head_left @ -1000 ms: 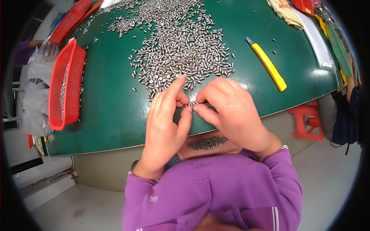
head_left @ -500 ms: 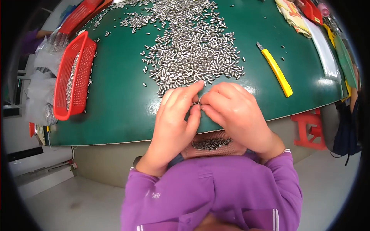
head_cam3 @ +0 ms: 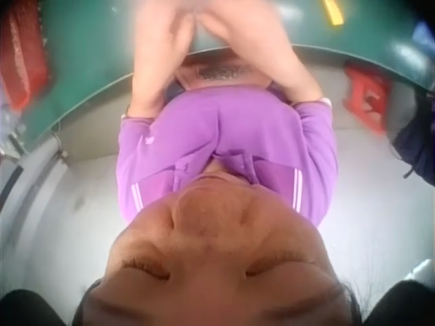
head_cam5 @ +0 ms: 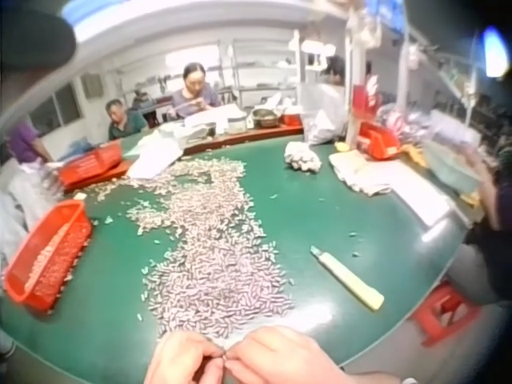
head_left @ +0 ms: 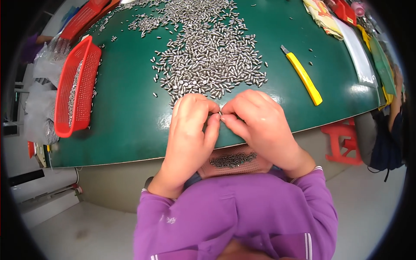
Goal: Inspecting and organizing small silver metal components on a green workbench.
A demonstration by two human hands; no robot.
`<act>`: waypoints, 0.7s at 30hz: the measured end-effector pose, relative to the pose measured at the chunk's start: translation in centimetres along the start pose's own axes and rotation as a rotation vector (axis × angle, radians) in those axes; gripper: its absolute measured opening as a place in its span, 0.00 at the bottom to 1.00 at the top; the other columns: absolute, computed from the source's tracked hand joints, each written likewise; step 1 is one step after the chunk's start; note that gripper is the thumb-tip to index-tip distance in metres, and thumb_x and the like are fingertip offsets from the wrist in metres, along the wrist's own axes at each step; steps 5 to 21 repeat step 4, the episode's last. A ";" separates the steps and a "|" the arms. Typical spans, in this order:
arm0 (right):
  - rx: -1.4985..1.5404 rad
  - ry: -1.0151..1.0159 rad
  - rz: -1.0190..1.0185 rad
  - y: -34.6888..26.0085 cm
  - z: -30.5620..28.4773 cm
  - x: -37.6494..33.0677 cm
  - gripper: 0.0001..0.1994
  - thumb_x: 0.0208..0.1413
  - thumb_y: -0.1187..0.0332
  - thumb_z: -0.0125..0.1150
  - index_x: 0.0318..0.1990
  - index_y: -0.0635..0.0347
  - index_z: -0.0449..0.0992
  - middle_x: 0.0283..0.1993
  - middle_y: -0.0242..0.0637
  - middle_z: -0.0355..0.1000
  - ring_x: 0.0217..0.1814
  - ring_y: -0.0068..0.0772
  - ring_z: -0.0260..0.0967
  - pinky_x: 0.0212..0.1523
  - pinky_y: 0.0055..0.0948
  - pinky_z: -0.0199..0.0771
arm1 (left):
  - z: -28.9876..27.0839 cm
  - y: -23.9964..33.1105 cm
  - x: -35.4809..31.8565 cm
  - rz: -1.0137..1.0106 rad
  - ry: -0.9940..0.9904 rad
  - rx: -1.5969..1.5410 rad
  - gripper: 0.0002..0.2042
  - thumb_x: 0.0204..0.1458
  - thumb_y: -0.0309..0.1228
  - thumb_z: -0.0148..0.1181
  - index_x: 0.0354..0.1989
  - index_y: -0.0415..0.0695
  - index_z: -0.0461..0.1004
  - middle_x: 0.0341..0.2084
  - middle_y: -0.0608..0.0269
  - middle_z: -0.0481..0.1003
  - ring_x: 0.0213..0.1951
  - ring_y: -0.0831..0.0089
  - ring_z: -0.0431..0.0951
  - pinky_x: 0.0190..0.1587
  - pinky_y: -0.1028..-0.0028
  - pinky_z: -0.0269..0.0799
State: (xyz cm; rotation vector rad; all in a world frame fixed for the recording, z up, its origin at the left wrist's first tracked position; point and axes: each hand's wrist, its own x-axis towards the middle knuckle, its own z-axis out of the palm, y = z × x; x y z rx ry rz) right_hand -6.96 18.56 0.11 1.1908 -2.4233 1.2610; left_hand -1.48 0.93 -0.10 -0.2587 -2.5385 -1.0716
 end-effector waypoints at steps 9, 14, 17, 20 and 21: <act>0.005 0.014 0.004 0.0 0.1 -0.1 0.07 0.52 0.73 0.66 0.36 0.59 0.74 0.35 0.39 0.70 0.40 0.47 0.69 0.41 0.43 0.70 | -0.1 0.0 0.0 0.023 0.013 0.026 0.08 0.48 0.15 0.63 0.35 0.39 0.74 0.34 0.57 0.74 0.38 0.60 0.74 0.41 0.66 0.72; 0.005 0.014 0.004 0.0 0.1 -0.1 0.07 0.52 0.73 0.66 0.36 0.59 0.74 0.35 0.39 0.70 0.40 0.47 0.69 0.41 0.43 0.70 | -0.1 0.0 0.0 0.023 0.013 0.026 0.08 0.48 0.15 0.63 0.35 0.39 0.74 0.34 0.57 0.74 0.38 0.60 0.74 0.41 0.66 0.72; 0.005 0.014 0.004 0.0 0.1 -0.1 0.07 0.52 0.73 0.66 0.36 0.59 0.74 0.35 0.39 0.70 0.40 0.47 0.69 0.41 0.43 0.70 | -0.1 0.0 0.0 0.023 0.013 0.026 0.08 0.48 0.15 0.63 0.35 0.39 0.74 0.34 0.57 0.74 0.38 0.60 0.74 0.41 0.66 0.72; 0.005 0.014 0.004 0.0 0.1 -0.1 0.07 0.52 0.73 0.66 0.36 0.59 0.74 0.35 0.39 0.70 0.40 0.47 0.69 0.41 0.43 0.70 | -0.1 0.0 0.0 0.023 0.013 0.026 0.08 0.48 0.15 0.63 0.35 0.39 0.74 0.34 0.57 0.74 0.38 0.60 0.74 0.41 0.66 0.72; 0.005 0.014 0.004 0.0 0.1 -0.1 0.07 0.52 0.73 0.66 0.36 0.59 0.74 0.35 0.39 0.70 0.40 0.47 0.69 0.41 0.43 0.70 | -0.1 0.0 0.0 0.023 0.013 0.026 0.08 0.48 0.15 0.63 0.35 0.39 0.74 0.34 0.57 0.74 0.38 0.60 0.74 0.41 0.66 0.72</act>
